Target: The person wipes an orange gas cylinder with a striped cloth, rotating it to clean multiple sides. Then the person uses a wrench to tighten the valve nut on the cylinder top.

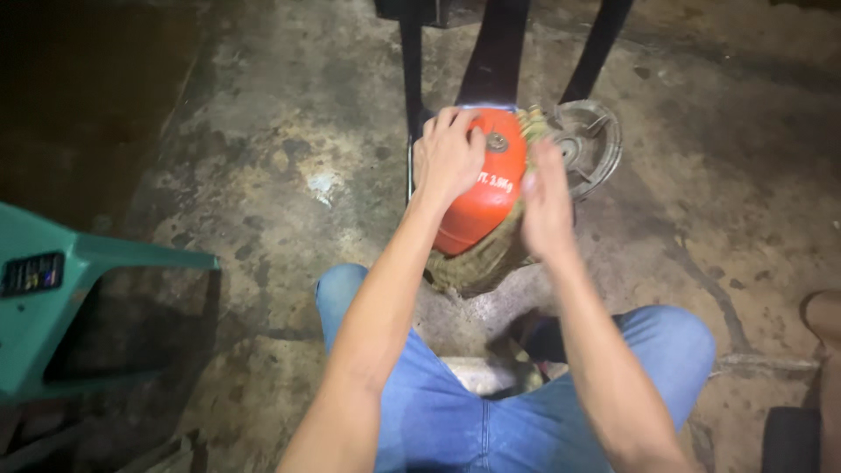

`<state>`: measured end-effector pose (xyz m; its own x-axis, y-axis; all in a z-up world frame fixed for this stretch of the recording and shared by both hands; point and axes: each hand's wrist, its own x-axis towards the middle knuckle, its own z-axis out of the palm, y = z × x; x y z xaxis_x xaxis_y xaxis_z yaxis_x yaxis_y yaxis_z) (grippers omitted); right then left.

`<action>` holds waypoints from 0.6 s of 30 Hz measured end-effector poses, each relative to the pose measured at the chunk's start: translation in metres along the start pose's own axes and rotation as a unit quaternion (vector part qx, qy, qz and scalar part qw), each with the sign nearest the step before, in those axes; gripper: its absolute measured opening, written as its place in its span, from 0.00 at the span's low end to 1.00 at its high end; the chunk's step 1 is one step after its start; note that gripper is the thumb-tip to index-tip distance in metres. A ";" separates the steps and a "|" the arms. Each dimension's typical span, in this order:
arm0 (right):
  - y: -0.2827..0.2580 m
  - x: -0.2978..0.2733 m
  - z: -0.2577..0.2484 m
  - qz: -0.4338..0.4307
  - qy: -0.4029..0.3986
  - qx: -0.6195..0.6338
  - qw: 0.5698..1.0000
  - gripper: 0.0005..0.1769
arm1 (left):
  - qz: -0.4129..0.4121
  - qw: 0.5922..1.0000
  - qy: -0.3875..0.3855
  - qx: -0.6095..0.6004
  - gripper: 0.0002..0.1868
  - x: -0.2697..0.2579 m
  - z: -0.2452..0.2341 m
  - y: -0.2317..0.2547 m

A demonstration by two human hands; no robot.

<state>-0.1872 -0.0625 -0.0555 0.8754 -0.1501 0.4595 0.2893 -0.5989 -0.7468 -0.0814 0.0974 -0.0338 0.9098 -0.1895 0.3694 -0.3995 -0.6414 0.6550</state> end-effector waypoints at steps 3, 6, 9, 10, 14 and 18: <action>-0.016 -0.021 0.003 -0.094 -0.010 -0.086 0.992 0.27 | -0.007 1.000 -0.010 -0.001 0.14 -0.002 -0.003 0.004; -0.009 0.012 -0.004 -0.058 -0.049 -0.113 0.991 0.27 | -0.001 1.000 -0.011 -0.006 0.14 0.000 -0.006 0.005; 0.014 0.069 -0.008 -0.057 -0.143 -0.045 0.987 0.26 | -0.007 1.000 -0.025 0.000 0.15 0.004 -0.007 0.007; 0.022 0.085 -0.005 -0.026 -0.175 -0.029 0.984 0.26 | -0.007 1.000 -0.028 0.005 0.15 0.004 -0.007 0.008; 0.058 0.141 0.016 0.102 -0.288 0.070 0.950 0.25 | -0.010 0.999 -0.030 0.013 0.16 -0.002 -0.011 0.010; 0.098 0.150 0.016 0.201 -0.301 0.112 0.925 0.24 | -0.025 0.999 -0.026 0.009 0.14 -0.005 -0.013 0.013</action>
<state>-0.0216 -0.1310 -0.0678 0.9673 0.1799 -0.1786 -0.0934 -0.4022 -0.9108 -0.0927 0.0998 -0.0191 0.9333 -0.1944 0.3020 -0.3518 -0.6636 0.6602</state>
